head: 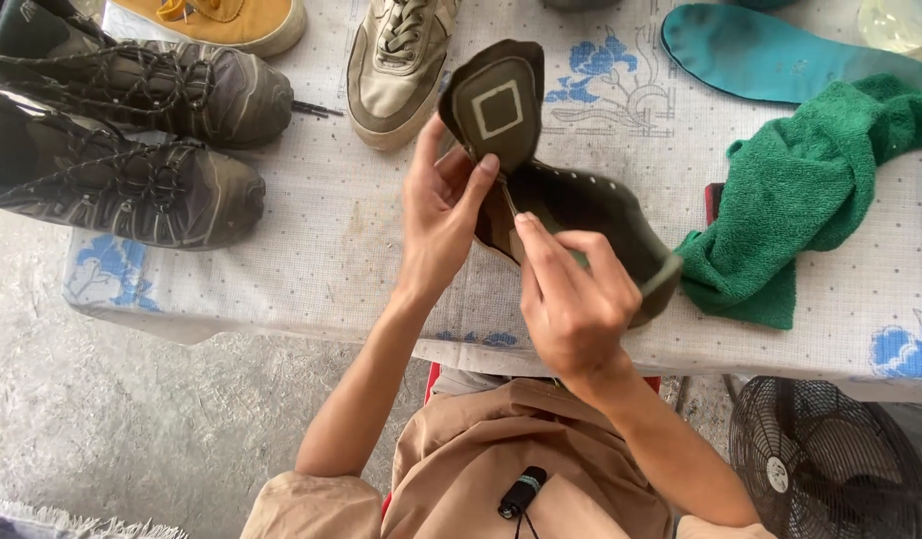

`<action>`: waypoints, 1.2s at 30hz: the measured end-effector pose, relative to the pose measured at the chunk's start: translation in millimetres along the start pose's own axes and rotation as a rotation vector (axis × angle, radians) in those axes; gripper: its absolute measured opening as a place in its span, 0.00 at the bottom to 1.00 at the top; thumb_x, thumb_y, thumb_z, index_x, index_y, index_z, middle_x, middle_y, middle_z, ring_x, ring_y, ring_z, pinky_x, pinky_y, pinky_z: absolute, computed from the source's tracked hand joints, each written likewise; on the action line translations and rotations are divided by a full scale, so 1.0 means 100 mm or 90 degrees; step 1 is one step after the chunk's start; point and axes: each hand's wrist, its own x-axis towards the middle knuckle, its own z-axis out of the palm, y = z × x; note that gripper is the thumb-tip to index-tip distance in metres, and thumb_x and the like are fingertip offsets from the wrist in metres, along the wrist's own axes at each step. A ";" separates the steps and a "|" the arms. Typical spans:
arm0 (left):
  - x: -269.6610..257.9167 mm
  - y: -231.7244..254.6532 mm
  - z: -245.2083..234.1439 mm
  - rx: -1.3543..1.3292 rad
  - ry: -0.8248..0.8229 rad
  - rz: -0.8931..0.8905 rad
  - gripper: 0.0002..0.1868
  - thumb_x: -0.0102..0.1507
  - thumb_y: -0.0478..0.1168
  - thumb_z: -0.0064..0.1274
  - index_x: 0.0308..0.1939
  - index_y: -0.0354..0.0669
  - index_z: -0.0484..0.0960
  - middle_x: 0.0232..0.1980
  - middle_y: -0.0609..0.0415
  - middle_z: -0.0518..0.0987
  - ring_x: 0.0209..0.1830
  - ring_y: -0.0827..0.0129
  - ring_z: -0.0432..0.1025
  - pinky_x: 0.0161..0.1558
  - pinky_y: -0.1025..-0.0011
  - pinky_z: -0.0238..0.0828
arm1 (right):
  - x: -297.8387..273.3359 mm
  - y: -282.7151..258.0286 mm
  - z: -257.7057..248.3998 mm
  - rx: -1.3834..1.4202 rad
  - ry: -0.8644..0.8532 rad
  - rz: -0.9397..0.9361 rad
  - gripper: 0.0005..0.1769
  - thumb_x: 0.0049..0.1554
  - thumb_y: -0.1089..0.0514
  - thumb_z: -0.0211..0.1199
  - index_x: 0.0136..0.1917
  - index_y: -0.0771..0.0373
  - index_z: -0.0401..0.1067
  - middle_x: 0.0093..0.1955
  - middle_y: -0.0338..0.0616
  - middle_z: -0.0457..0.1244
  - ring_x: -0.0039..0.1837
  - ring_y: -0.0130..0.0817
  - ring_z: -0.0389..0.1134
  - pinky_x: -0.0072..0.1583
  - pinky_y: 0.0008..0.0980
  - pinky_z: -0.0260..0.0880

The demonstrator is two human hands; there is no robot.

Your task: The person cleans the tongue and interior of a beige sneaker using a green cloth. They then remove the insole, place it on the table, and use a red sponge to wipe the insole and the inside of the shoe.

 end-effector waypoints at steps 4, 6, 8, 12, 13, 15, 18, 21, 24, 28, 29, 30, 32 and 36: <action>0.08 -0.07 -0.01 -0.064 0.001 -0.032 0.21 0.70 0.36 0.53 0.65 0.33 0.71 0.60 0.41 0.81 0.58 0.62 0.78 0.60 0.70 0.81 | -0.05 -0.09 -0.19 0.071 -0.133 0.093 0.16 0.60 0.72 0.70 0.61 0.72 0.75 0.49 0.47 0.73 0.48 0.39 0.67 0.51 0.33 0.72; 0.09 -0.10 -0.03 -0.109 0.010 -0.066 0.19 0.69 0.36 0.53 0.63 0.33 0.74 0.56 0.43 0.83 0.55 0.68 0.78 0.58 0.74 0.80 | -0.06 -0.09 -0.33 0.135 -0.229 0.146 0.24 0.59 0.68 0.70 0.68 0.72 0.70 0.54 0.50 0.72 0.53 0.43 0.68 0.58 0.38 0.73; 0.09 -0.14 -0.06 -0.041 -0.010 -0.013 0.24 0.71 0.37 0.52 0.70 0.36 0.67 0.62 0.43 0.81 0.60 0.66 0.77 0.62 0.72 0.79 | -0.02 -0.08 -0.49 0.261 -0.323 0.162 0.25 0.61 0.64 0.65 0.70 0.72 0.67 0.67 0.60 0.67 0.65 0.47 0.72 0.71 0.39 0.69; 0.03 -0.08 -0.07 0.064 -0.025 0.021 0.22 0.70 0.35 0.53 0.67 0.39 0.68 0.62 0.45 0.80 0.62 0.64 0.78 0.61 0.72 0.80 | 0.04 0.24 -0.56 0.146 -0.212 0.127 0.10 0.66 0.66 0.60 0.58 0.73 0.77 0.60 0.61 0.70 0.63 0.52 0.73 0.69 0.44 0.74; 0.02 -0.10 -0.07 0.143 -0.034 0.019 0.31 0.68 0.42 0.56 0.72 0.41 0.61 0.62 0.41 0.81 0.59 0.61 0.81 0.59 0.68 0.85 | 0.05 0.37 -0.55 0.075 -0.228 0.138 0.17 0.64 0.65 0.66 0.65 0.75 0.73 0.64 0.64 0.69 0.66 0.56 0.70 0.70 0.48 0.72; -0.01 -0.08 -0.05 0.223 -0.042 0.017 0.41 0.66 0.50 0.59 0.76 0.43 0.54 0.62 0.37 0.82 0.56 0.58 0.84 0.56 0.63 0.89 | 0.09 0.58 -0.50 0.005 -0.243 0.149 0.27 0.63 0.63 0.72 0.71 0.77 0.69 0.69 0.66 0.67 0.69 0.60 0.68 0.72 0.53 0.69; -0.06 0.00 -0.01 0.177 -0.067 0.051 0.39 0.68 0.42 0.62 0.78 0.54 0.55 0.74 0.35 0.72 0.63 0.54 0.81 0.54 0.72 0.90 | 0.13 0.78 -0.39 0.204 -0.356 0.253 0.29 0.58 0.62 0.73 0.69 0.78 0.70 0.59 0.58 0.70 0.56 0.42 0.74 0.60 0.36 0.76; -0.06 0.00 0.01 0.186 -0.080 0.059 0.47 0.66 0.45 0.65 0.80 0.56 0.49 0.82 0.39 0.61 0.71 0.50 0.78 0.66 0.65 0.86 | 0.04 0.86 -0.30 0.182 -0.351 0.236 0.14 0.64 0.66 0.67 0.62 0.73 0.78 0.59 0.55 0.71 0.51 0.40 0.75 0.53 0.33 0.73; -0.05 -0.01 -0.01 0.227 -0.058 0.002 0.56 0.59 0.56 0.68 0.80 0.59 0.45 0.64 0.44 0.83 0.61 0.60 0.83 0.61 0.69 0.84 | 0.00 0.88 -0.27 0.155 -0.340 0.225 0.10 0.69 0.64 0.63 0.60 0.73 0.78 0.41 0.48 0.72 0.28 0.32 0.60 0.36 0.34 0.59; -0.06 0.02 -0.08 0.181 -0.130 0.000 0.54 0.59 0.41 0.59 0.82 0.55 0.41 0.68 0.41 0.79 0.67 0.58 0.78 0.65 0.64 0.78 | -0.06 1.03 -0.21 0.201 -0.315 0.269 0.11 0.69 0.66 0.63 0.60 0.78 0.78 0.50 0.55 0.72 0.41 0.37 0.69 0.39 0.30 0.66; -0.06 0.06 -0.09 0.130 -0.151 0.013 0.51 0.65 0.44 0.63 0.81 0.51 0.43 0.70 0.40 0.77 0.74 0.57 0.75 0.75 0.61 0.76 | -0.10 1.09 -0.18 0.199 -0.295 0.298 0.10 0.69 0.67 0.66 0.60 0.77 0.78 0.54 0.56 0.72 0.52 0.45 0.76 0.52 0.32 0.76; -0.08 0.05 -0.11 0.130 -0.151 0.011 0.51 0.65 0.44 0.63 0.81 0.51 0.43 0.70 0.40 0.77 0.74 0.57 0.75 0.75 0.61 0.76 | -0.09 1.04 -0.20 0.199 -0.296 0.299 0.10 0.69 0.67 0.66 0.60 0.77 0.78 0.54 0.56 0.72 0.52 0.45 0.76 0.52 0.32 0.76; -0.08 0.03 -0.16 0.165 -0.187 0.055 0.51 0.61 0.29 0.52 0.83 0.54 0.42 0.75 0.41 0.74 0.79 0.55 0.71 0.78 0.62 0.74 | -0.05 0.97 -0.21 0.218 -0.268 0.269 0.11 0.70 0.66 0.62 0.59 0.79 0.78 0.55 0.58 0.72 0.53 0.45 0.75 0.57 0.37 0.76; -0.06 0.09 -0.16 0.213 -0.220 0.084 0.41 0.71 0.45 0.57 0.82 0.61 0.49 0.78 0.45 0.72 0.81 0.55 0.69 0.79 0.58 0.72 | 0.01 0.88 -0.27 0.194 -0.257 0.233 0.12 0.70 0.65 0.64 0.59 0.81 0.78 0.53 0.59 0.72 0.49 0.48 0.76 0.50 0.34 0.77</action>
